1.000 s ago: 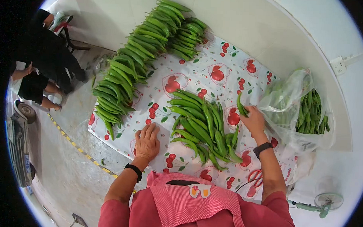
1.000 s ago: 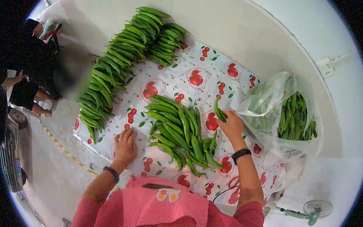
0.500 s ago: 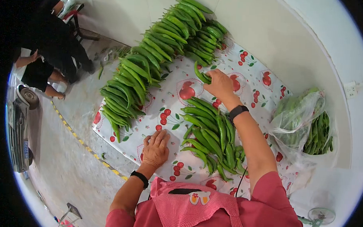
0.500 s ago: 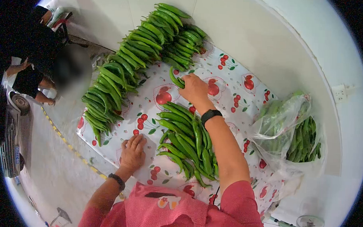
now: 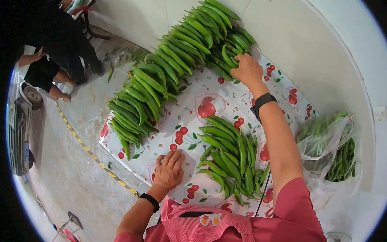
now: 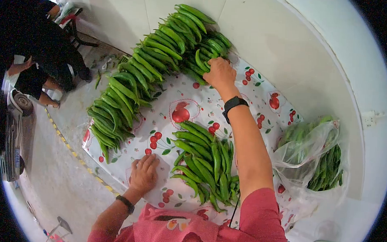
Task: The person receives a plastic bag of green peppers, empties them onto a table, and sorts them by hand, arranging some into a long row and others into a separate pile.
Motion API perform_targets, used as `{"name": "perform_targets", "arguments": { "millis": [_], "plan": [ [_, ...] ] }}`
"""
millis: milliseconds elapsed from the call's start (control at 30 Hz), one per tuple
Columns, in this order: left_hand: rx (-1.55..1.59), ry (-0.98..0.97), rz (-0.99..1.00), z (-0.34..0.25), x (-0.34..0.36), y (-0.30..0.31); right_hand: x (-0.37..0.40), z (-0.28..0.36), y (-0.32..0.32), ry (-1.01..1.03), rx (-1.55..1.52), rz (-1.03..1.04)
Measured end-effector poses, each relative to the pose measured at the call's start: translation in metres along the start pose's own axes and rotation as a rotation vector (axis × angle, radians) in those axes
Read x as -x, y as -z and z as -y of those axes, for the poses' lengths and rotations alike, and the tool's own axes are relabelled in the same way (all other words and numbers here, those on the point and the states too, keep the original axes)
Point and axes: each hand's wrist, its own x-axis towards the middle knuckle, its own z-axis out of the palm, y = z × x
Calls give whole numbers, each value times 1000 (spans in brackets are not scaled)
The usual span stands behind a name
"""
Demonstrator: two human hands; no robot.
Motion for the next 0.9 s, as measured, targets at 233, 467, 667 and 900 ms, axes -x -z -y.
{"name": "perform_targets", "arguments": {
  "millis": [233,467,667,900],
  "plan": [
    [5,-12,-4,1,0,-1,-20,2,-12,64,26,143],
    [5,-16,-14,1,-1,1,-14,-33,-30,238,-307,-205],
    [-24,-20,-1,1,0,-1,7,-48,-24,69,-349,-221],
    [-43,-28,0,2,1,-1,26,-22,-20,77,-293,-188]
  ]
}}
